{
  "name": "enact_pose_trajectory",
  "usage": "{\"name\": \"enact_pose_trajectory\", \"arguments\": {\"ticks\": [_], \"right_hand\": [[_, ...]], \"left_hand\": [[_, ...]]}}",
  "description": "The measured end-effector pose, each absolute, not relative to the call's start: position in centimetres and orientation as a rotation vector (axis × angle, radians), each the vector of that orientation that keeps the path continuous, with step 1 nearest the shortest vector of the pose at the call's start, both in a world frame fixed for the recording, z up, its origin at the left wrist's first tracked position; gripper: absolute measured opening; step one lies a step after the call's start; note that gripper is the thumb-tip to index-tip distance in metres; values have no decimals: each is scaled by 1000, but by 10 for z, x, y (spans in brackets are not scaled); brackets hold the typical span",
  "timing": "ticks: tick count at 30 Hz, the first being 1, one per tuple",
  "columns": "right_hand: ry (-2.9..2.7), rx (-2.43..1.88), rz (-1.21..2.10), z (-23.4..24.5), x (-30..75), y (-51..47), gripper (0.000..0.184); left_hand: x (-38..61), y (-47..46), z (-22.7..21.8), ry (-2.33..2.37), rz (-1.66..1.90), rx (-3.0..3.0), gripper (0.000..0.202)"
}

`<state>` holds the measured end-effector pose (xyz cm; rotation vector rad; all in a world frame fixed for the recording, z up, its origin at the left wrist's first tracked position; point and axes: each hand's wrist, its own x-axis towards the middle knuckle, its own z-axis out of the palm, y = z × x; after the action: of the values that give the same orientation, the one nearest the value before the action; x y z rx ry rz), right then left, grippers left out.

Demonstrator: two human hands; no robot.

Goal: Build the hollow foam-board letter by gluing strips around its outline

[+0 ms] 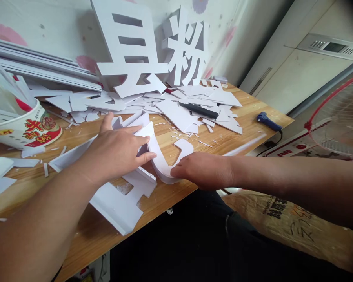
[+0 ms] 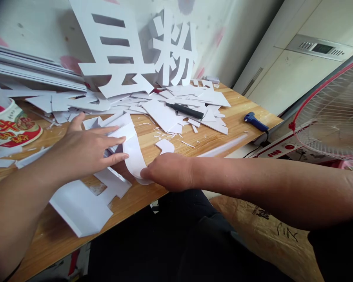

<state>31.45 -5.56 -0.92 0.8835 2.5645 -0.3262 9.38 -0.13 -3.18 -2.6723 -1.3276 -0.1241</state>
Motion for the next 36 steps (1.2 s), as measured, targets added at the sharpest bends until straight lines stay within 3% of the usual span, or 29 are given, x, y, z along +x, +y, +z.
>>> {"name": "enact_pose_trajectory", "arguments": {"ticks": [18, 26, 29, 33, 36], "right_hand": [[2786, 558, -163, -22, 327, -32, 19], [3114, 1202, 504, -66, 359, -72, 22], [3012, 1549, 691, -77, 380, -84, 42], [2819, 1752, 892, -76, 401, -95, 42], [2768, 1814, 798, -67, 406, -98, 36]], "left_hand": [[92, -3, -31, -1345, -217, -2734, 42], [92, -2, -33, -1283, -210, -2654, 50], [92, -2, -33, -1292, -242, -2677, 47], [94, -2, -32, -1377, -292, -2682, 40], [94, -2, -33, -1375, -251, -2662, 43]]}}
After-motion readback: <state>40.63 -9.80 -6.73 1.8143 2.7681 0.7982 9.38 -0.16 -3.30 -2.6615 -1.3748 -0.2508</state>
